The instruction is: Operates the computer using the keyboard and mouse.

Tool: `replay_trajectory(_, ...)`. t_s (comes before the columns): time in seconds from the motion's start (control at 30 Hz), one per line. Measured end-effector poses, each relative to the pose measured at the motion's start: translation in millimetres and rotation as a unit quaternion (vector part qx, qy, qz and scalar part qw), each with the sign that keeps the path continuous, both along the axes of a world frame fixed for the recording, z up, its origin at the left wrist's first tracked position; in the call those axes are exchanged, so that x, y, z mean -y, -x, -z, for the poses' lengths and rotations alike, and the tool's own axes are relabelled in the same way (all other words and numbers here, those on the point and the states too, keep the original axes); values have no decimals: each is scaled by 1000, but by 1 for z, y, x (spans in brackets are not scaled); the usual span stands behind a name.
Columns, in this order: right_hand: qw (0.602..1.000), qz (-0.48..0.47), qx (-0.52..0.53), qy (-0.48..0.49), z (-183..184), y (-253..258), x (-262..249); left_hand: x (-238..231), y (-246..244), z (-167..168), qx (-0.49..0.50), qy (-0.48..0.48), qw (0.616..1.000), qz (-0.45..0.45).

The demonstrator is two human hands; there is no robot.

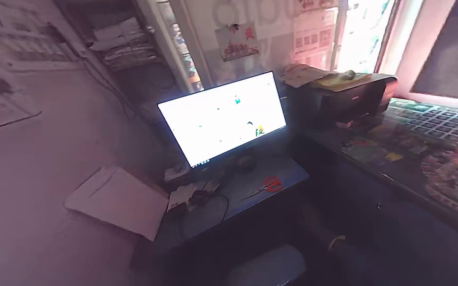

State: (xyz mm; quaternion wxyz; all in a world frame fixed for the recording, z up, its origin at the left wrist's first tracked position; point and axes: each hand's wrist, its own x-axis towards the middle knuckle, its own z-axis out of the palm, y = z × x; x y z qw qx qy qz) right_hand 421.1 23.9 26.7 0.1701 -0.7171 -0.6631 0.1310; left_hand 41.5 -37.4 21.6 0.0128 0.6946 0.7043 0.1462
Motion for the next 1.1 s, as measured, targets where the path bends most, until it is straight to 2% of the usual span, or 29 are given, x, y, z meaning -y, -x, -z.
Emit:
replay_trajectory(0.1,1000,-6,19,-17,5,0,-2,-14,-36,19,-26,-29,982,186)
replay_trajectory(0.2,998,-3,44,-33,6,-2,-4,-17,-74,3,-24,35,970,241)
replay_trajectory(0.33,998,-1,55,-42,10,-3,-6,-17,-81,-9,13,74,971,229)
replay_trajectory(0.47,998,-2,42,-41,15,-1,-2,-21,-72,30,26,-38,968,246)
replay_trajectory(0.57,998,-2,37,-41,9,-3,-2,-27,-77,30,59,-60,960,265)
replay_trajectory(0.67,998,-13,38,-52,14,-6,-2,-30,-85,37,124,-143,943,274)
replay_trajectory(0.73,998,-13,41,-52,16,-7,0,-28,-88,39,149,-135,939,279)
replay_trajectory(0.9,997,-9,27,-70,15,0,7,-28,-86,46,111,-131,943,284)
replay_trajectory(1.1,998,-5,26,-61,12,-3,-2,-33,-86,38,104,-108,944,294)
